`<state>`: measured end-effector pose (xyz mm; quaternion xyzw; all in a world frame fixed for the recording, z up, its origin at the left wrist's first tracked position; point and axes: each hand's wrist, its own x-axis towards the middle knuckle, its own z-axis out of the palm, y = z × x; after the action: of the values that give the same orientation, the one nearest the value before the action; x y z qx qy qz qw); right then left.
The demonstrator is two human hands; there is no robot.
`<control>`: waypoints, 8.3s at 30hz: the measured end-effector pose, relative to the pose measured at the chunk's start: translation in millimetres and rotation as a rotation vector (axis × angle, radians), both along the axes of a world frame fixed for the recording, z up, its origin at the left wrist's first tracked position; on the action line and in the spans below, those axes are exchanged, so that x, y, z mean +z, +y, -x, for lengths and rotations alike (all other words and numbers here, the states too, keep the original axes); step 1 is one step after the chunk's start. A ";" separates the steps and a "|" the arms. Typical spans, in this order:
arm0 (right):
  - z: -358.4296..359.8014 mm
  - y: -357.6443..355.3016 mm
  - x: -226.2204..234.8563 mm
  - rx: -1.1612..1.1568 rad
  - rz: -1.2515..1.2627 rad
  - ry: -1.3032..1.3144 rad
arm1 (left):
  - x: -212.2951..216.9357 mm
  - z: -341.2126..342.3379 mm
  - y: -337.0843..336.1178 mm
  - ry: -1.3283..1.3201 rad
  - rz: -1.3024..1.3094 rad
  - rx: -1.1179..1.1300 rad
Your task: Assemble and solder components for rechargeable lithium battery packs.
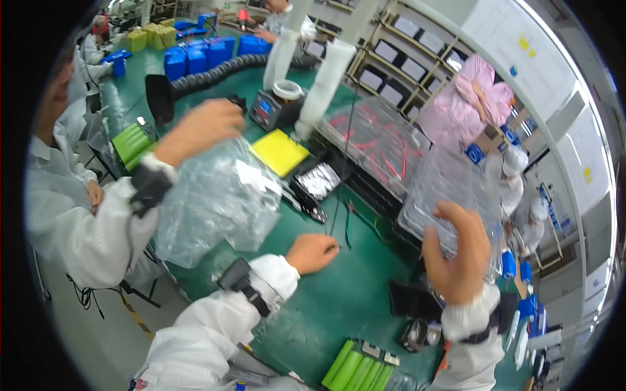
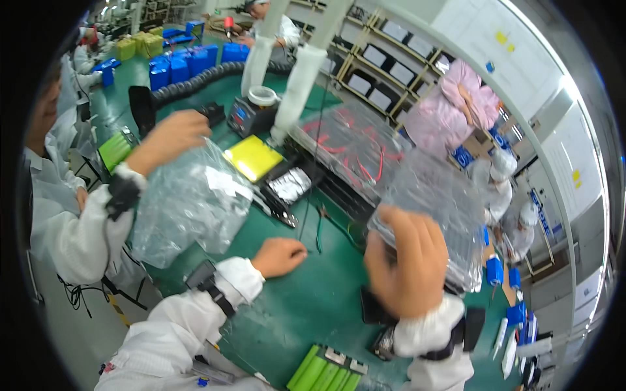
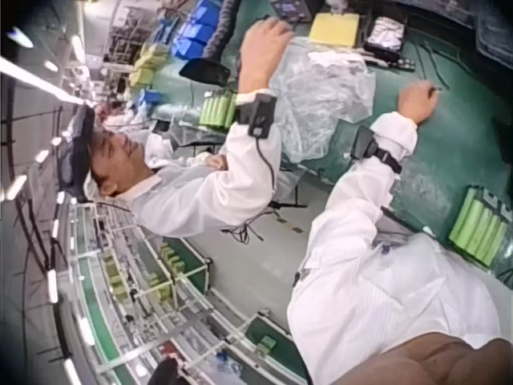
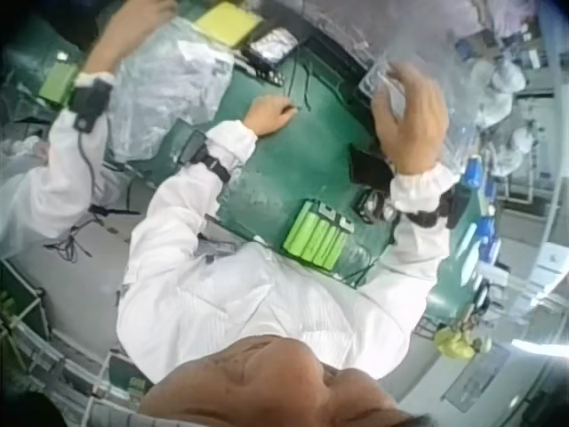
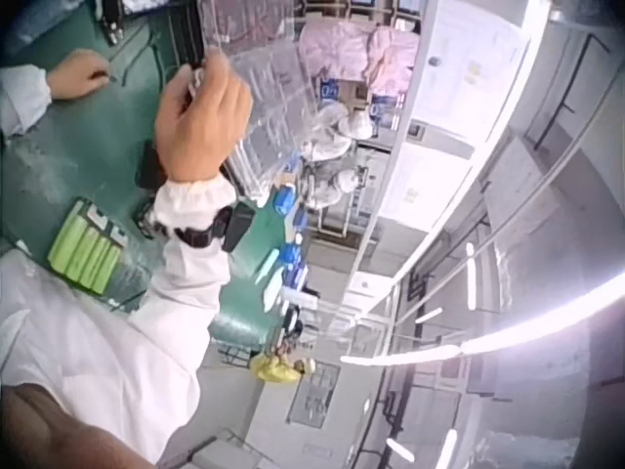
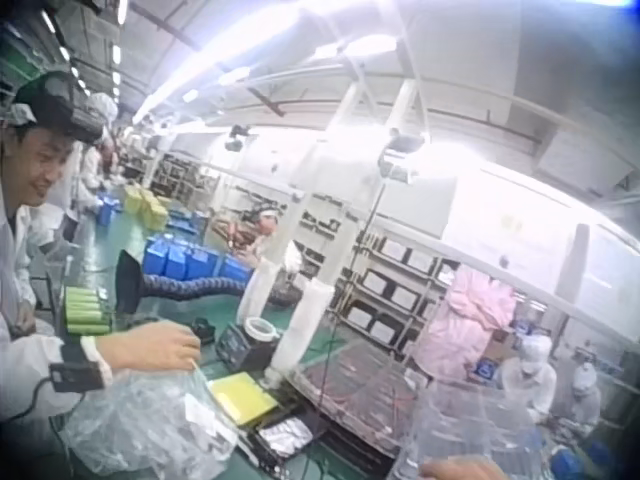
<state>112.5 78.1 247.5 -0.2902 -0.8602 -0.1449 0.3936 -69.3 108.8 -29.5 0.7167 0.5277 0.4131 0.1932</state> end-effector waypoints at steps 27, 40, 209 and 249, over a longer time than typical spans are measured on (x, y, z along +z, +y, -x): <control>13.0 296.7 -132.6 -1.031 0.661 -0.424 | 2.0 -0.4 1.2 -0.002 0.086 -0.068; -15.1 200.4 -23.0 -0.256 0.171 0.466 | 3.0 3.4 -6.2 -0.023 0.066 -0.048; -124.9 -119.4 -89.9 0.014 -0.103 0.141 | 186.2 -145.8 -124.8 -1.001 0.075 -0.525; -130.2 -117.6 -93.8 0.188 0.031 0.317 | 189.1 -144.2 -131.6 -1.036 0.127 -0.626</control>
<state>242.7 -39.5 153.7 -0.2339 -0.8128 -0.0467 0.5315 74.9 -22.8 159.6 0.5305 0.1529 0.5994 0.5795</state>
